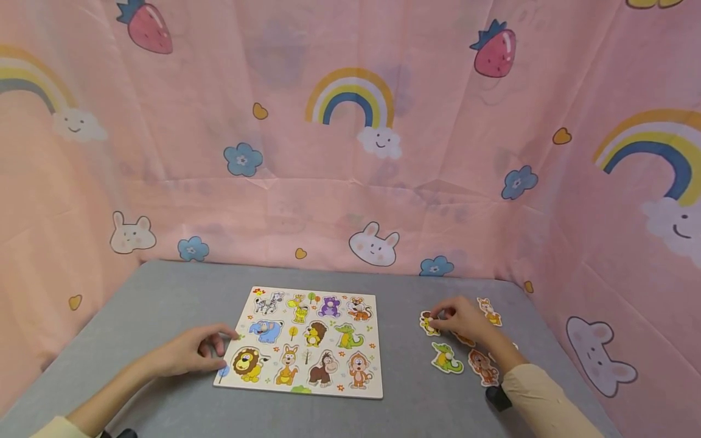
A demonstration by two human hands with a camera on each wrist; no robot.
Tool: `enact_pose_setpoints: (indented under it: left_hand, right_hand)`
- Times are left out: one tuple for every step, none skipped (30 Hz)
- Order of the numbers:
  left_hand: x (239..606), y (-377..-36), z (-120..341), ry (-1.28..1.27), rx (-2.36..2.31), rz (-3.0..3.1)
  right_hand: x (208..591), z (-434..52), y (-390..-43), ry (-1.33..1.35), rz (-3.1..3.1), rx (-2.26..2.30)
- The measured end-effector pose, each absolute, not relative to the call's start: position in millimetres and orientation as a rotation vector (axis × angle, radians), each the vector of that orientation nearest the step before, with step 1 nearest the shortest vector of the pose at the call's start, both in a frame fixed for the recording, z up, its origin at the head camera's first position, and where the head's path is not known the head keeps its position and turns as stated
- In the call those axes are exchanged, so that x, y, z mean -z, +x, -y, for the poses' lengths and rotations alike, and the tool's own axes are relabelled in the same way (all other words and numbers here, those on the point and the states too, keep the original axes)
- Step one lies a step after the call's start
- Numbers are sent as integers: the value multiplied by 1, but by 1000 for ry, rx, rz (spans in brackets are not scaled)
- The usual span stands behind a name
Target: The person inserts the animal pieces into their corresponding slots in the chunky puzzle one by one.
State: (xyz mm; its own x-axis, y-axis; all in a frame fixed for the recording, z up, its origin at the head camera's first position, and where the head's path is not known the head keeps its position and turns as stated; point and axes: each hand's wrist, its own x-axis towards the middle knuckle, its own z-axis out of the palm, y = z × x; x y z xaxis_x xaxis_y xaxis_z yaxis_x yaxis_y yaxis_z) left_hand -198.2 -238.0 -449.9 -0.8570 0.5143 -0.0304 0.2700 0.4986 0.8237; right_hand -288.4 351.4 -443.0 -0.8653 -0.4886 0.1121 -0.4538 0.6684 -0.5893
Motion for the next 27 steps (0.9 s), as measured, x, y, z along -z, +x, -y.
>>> enact_pose_setpoints:
  left_hand:
    - [450, -198, 238, 662, -1288, -2472]
    - [449, -198, 238, 659, -1288, -2471]
    - [449, -198, 238, 656, -1289, -2469]
    - [449, -198, 238, 655, -1291, -2467]
    - [449, -198, 238, 654, -1292, -2465]
    - [448, -198, 238, 653, -1291, -2465]
    - [448, -198, 237, 653, -1290, -2464]
    - [448, -198, 237, 654, -1288, -2464]
    - [448, -198, 237, 654, -1285, -2465]
    - [448, -198, 237, 655, -1282, -2468]
    - [449, -198, 237, 656, -1279, -2469]
    - [449, -198, 237, 656, -1279, -2471]
    - [449, -198, 238, 657, -1279, -2472]
    - [449, -198, 238, 661, -1279, -2475]
    - [449, -199, 238, 666, -1280, -2477]
    - [449, -199, 238, 673, -1281, -2480]
    - [449, -199, 238, 678, -1282, -2483]
    - [449, -199, 238, 684, -1282, -2486]
    - [449, -199, 238, 689, -1281, -2490]
    - [449, -199, 238, 694, -1279, -2494]
    - [449, -198, 238, 694, -1280, -2495]
    - [449, -198, 238, 695, -1280, -2496]
    - [449, -198, 238, 693, -1280, -2496]
    - [449, -198, 238, 693, -1280, -2495]
    - [449, -198, 238, 692, -1280, -2494]
    - [449, -198, 238, 692, -1281, -2492]
    - [449, -198, 238, 691, -1282, -2490]
  right_hand:
    - [443, -351, -289, -798, -2819, 971]
    - [444, -351, -290, -800, -2819, 970]
    - [444, -351, -290, -800, -2819, 969]
    - [443, -351, -290, -801, -2819, 968]
    - [443, -351, -290, -805, -2818, 969]
    - [443, -350, -290, -807, -2817, 973]
    - [442, -350, -290, -802, -2814, 980]
    - [441, -350, -289, -793, -2813, 989]
    - [440, -349, -289, -788, -2814, 998]
    - [439, -349, -288, -784, -2814, 1008]
    - [438, -348, -288, -780, -2815, 1016]
    - [437, -347, -287, -774, -2815, 1028]
    - [436, -346, -287, -777, -2819, 1037]
    - [436, -345, -287, -789, -2828, 1040]
    - [435, -343, -286, -801, -2835, 1047]
    - [435, -342, -286, -813, -2842, 1056]
    - [435, -340, -285, -835, -2852, 1066]
    - [435, -337, -285, -859, -2858, 1077]
    - [435, -335, -285, -879, -2863, 1086]
    - [435, -332, -285, -884, -2866, 1098]
    - [436, -328, -284, -873, -2851, 1127]
    - [436, -325, -284, -864, -2836, 1151]
    - [436, -321, -284, -857, -2826, 1168]
    - [435, -317, -283, -839, -2818, 1172]
    - [435, -314, -282, -825, -2814, 1175]
    - [434, -310, -280, -810, -2813, 1172]
    - [432, -306, -279, -809, -2809, 1173]
